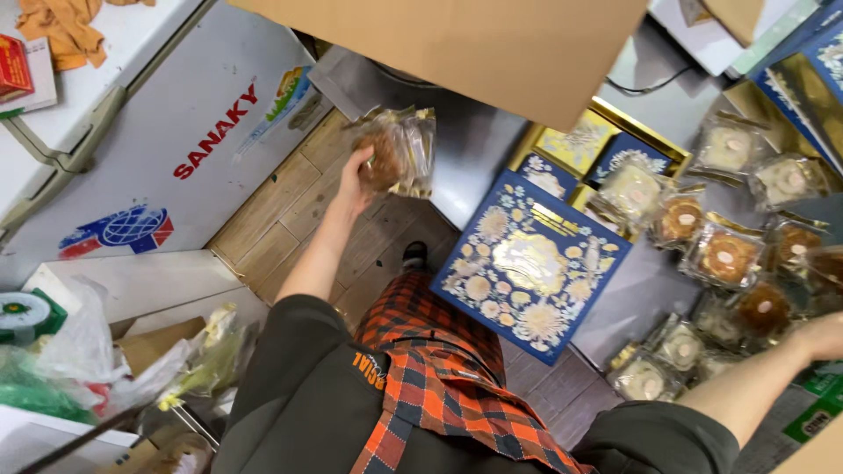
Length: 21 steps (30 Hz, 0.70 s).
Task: The person packs individually wrapped pastries into a decorative blue gift box with a gold interior. They place the pastries into the box's compartments, insert smaller decorative boxes, and close the lid. The person then picks up the completed box and places it aside.
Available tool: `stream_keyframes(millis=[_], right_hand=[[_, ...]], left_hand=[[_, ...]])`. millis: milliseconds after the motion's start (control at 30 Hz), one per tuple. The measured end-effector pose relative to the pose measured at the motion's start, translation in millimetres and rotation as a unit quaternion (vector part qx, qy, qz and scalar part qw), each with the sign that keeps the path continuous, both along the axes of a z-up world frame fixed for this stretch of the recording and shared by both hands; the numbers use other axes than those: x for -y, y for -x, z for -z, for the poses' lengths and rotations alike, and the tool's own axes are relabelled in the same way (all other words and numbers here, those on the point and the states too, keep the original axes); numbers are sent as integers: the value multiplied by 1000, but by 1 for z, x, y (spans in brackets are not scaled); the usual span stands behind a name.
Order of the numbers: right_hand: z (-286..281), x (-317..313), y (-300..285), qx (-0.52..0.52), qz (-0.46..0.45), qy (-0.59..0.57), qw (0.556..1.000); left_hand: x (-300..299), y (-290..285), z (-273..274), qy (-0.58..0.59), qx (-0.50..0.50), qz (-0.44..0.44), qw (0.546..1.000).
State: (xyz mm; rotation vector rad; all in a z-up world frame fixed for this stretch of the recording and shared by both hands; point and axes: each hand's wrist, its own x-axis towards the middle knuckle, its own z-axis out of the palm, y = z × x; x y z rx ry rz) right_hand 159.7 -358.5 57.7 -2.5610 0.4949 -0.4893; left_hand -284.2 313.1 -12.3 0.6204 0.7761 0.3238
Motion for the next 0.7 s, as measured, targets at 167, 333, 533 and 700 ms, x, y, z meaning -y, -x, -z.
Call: stream_keyframes(millis=[167,333,533,700], right_hand=[[-28,-58,31,-47,-58,-258,963],[-45,-176,134,-44,-191,-517,833],[67,-412,200,-336,-324,-553,690],[132,-524,180,-318,-365,-502,717]], left_hand=[[-61,-32,18,-152,-147,9,977],[-70,-53,60,-298,-148,40,942],[-98,-37,82,-195,-156,47,967],[-147,-5,64,-94,-10,-65,993]])
